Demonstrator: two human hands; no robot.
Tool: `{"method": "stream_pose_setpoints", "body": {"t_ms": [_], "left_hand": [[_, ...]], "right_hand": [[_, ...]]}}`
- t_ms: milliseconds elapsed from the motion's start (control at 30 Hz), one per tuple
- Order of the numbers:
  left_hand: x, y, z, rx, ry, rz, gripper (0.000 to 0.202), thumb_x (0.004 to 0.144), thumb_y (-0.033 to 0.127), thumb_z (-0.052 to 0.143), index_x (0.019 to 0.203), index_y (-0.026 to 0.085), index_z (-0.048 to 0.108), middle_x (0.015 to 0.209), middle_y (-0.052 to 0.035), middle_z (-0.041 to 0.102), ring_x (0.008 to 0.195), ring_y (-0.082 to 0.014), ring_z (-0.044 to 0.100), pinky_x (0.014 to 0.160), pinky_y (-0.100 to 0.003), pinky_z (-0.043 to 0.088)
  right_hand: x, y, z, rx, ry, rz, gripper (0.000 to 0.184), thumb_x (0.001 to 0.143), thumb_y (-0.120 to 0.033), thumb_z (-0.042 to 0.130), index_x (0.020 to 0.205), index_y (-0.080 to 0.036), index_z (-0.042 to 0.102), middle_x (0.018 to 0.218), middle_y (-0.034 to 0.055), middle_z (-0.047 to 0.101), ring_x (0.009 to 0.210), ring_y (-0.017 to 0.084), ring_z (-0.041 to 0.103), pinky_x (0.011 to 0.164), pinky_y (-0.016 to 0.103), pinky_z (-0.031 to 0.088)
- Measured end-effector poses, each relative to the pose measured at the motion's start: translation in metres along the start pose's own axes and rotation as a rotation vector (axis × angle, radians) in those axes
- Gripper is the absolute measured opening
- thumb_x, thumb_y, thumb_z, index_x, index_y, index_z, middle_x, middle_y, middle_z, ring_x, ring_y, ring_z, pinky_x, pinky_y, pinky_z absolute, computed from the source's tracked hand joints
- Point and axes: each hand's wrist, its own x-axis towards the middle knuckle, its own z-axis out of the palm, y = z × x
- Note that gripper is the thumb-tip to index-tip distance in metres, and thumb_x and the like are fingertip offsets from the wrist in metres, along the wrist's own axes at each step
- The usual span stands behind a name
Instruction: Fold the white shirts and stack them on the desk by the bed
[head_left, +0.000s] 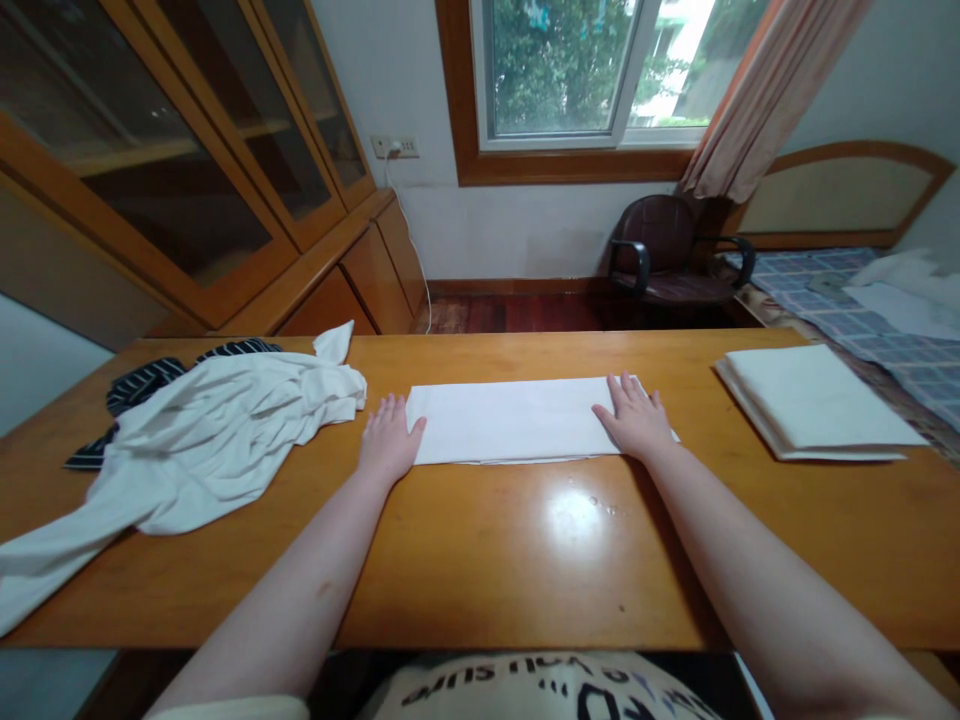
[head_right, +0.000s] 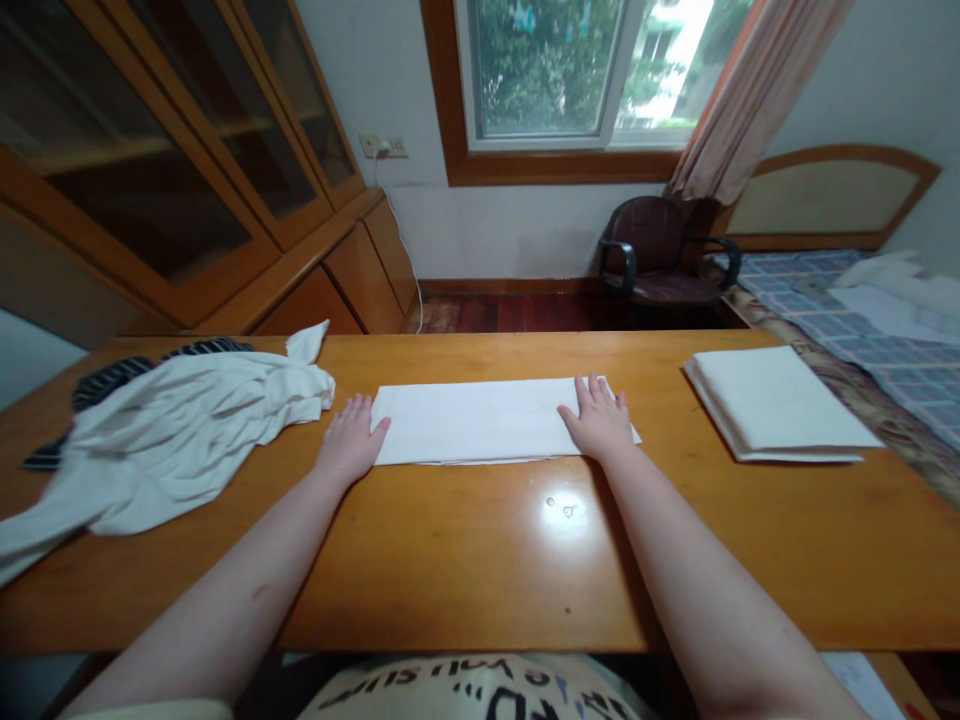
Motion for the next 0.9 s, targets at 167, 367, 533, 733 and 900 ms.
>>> {"method": "stream_pose_setpoints", "body": {"t_ms": [167, 367, 533, 733, 900], "left_hand": [[0.000, -0.002, 0.001, -0.048, 0.036, 0.007, 0.066, 0.092, 0.044, 0.034, 0.140, 0.000, 0.038, 0.149, -0.0228, 0.033, 0.140, -0.0329, 0.027, 0.113, -0.048, 0.022], [-0.004, -0.003, -0.003, -0.221, 0.107, 0.005, 0.054, 0.088, 0.036, 0.044, 0.131, 0.004, 0.050, 0.139, -0.0206, 0.048, 0.134, -0.0313, 0.038, 0.111, -0.045, 0.029], [-0.011, 0.000, -0.012, -0.671, 0.133, -0.191, 0.049, 0.083, 0.031, 0.051, 0.127, 0.010, 0.053, 0.130, -0.0165, 0.057, 0.121, -0.0258, 0.053, 0.104, -0.039, 0.040], [-0.007, 0.003, -0.022, -1.091, -0.003, -0.441, 0.059, 0.081, 0.035, 0.055, 0.133, 0.009, 0.046, 0.136, -0.0190, 0.052, 0.119, -0.0236, 0.055, 0.094, -0.031, 0.046], [-0.008, -0.007, -0.028, -1.004, -0.073, -0.464, 0.072, 0.071, 0.042, 0.066, 0.133, 0.010, 0.047, 0.126, -0.0194, 0.060, 0.107, -0.0277, 0.063, 0.083, -0.034, 0.050]], "right_hand": [[-0.010, -0.054, -0.018, 0.035, 0.057, -0.070, 0.066, 0.091, -0.042, 0.040, 0.144, -0.005, 0.032, 0.153, 0.0211, 0.022, 0.142, 0.032, 0.015, 0.111, 0.056, 0.011], [-0.032, -0.141, -0.009, 0.168, -0.015, -0.356, 0.073, 0.091, -0.051, 0.038, 0.147, -0.006, 0.028, 0.155, 0.0171, 0.020, 0.142, 0.029, 0.017, 0.113, 0.050, 0.014], [-0.034, -0.151, 0.006, 0.150, -0.013, -0.365, 0.071, 0.092, -0.052, 0.033, 0.148, -0.008, 0.027, 0.155, 0.0142, 0.021, 0.142, 0.031, 0.016, 0.113, 0.053, 0.010], [-0.043, -0.150, -0.002, 0.135, 0.050, -0.424, 0.058, 0.095, -0.043, 0.032, 0.146, -0.016, 0.035, 0.152, 0.0118, 0.030, 0.142, 0.032, 0.019, 0.112, 0.055, 0.008], [-0.054, -0.162, -0.005, 0.169, 0.011, -0.474, 0.062, 0.095, -0.044, 0.031, 0.144, -0.006, 0.036, 0.150, 0.0172, 0.032, 0.140, 0.028, 0.025, 0.113, 0.049, 0.013]]}}
